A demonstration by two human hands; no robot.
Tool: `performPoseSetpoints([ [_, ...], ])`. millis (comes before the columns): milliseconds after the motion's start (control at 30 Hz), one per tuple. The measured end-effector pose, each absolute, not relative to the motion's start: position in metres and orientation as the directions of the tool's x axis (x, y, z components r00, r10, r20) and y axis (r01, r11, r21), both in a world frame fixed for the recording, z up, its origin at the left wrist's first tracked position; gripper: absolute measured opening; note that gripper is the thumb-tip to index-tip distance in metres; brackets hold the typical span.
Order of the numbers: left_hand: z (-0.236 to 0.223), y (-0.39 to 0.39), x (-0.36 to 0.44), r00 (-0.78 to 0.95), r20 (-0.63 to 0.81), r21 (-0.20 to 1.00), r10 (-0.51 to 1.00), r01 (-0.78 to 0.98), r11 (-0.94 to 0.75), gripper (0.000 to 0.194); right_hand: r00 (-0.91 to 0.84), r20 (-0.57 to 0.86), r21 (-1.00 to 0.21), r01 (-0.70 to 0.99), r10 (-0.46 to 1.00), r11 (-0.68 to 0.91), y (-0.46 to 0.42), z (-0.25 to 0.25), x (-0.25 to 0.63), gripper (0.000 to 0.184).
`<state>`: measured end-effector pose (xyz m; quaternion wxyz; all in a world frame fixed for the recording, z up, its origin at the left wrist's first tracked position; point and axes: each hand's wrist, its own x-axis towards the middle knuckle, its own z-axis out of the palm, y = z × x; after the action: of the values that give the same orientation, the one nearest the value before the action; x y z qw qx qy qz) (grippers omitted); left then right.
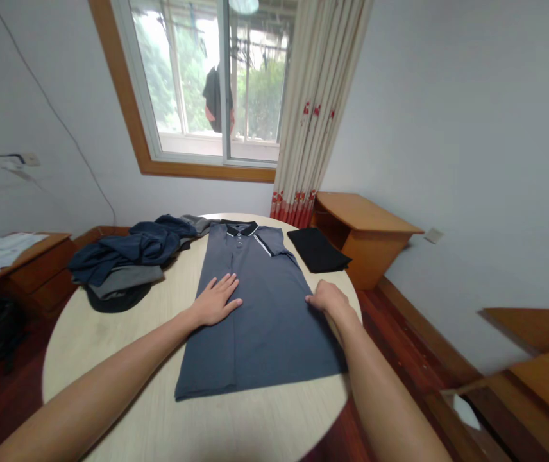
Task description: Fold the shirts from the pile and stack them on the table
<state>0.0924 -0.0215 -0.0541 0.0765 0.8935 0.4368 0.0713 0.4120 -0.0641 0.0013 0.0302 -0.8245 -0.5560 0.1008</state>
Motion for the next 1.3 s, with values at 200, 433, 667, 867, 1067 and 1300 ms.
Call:
performPoseSetpoints([
  [200, -0.052, -0.022, 0.092, 0.605, 0.06, 0.196, 0.794, 0.773, -0.604, 0.068, 0.324, -0.371, -0.311, 0.84, 0.87, -0.445, -0.089, 0.002, 0.419, 0.019],
  [433, -0.034, -0.037, 0.097, 0.653, 0.205, 0.245, 0.729, 0.687, -0.684, 0.05, 0.193, -0.392, -0.476, 0.794, 0.9, -0.378, -0.099, 0.022, 0.415, 0.015],
  [667, -0.018, -0.087, 0.125, 0.849, 0.194, 0.301, 0.492, 0.426, -0.853, 0.051, -0.323, -0.499, -0.713, 0.681, 0.804, -0.169, -0.109, 0.04, 0.377, 0.058],
  [867, -0.014, -0.103, 0.136, 0.919, 0.074, 0.204, 0.387, 0.366, -0.908, 0.046, -0.224, -0.531, -0.715, 0.636, 0.818, -0.29, -0.041, 0.029, 0.402, 0.041],
  [1067, -0.02, -0.097, 0.136, 0.946, 0.07, 0.136, 0.317, 0.305, -0.942, 0.025, 0.157, -0.065, -0.82, 0.555, 0.985, -0.142, 0.064, -0.006, 0.406, 0.026],
  [1300, -0.029, -0.093, 0.136, 0.959, 0.121, 0.133, 0.258, 0.242, -0.961, 0.023, 0.284, -0.043, -0.874, 0.453, 0.958, -0.173, 0.144, -0.022, 0.395, 0.021],
])
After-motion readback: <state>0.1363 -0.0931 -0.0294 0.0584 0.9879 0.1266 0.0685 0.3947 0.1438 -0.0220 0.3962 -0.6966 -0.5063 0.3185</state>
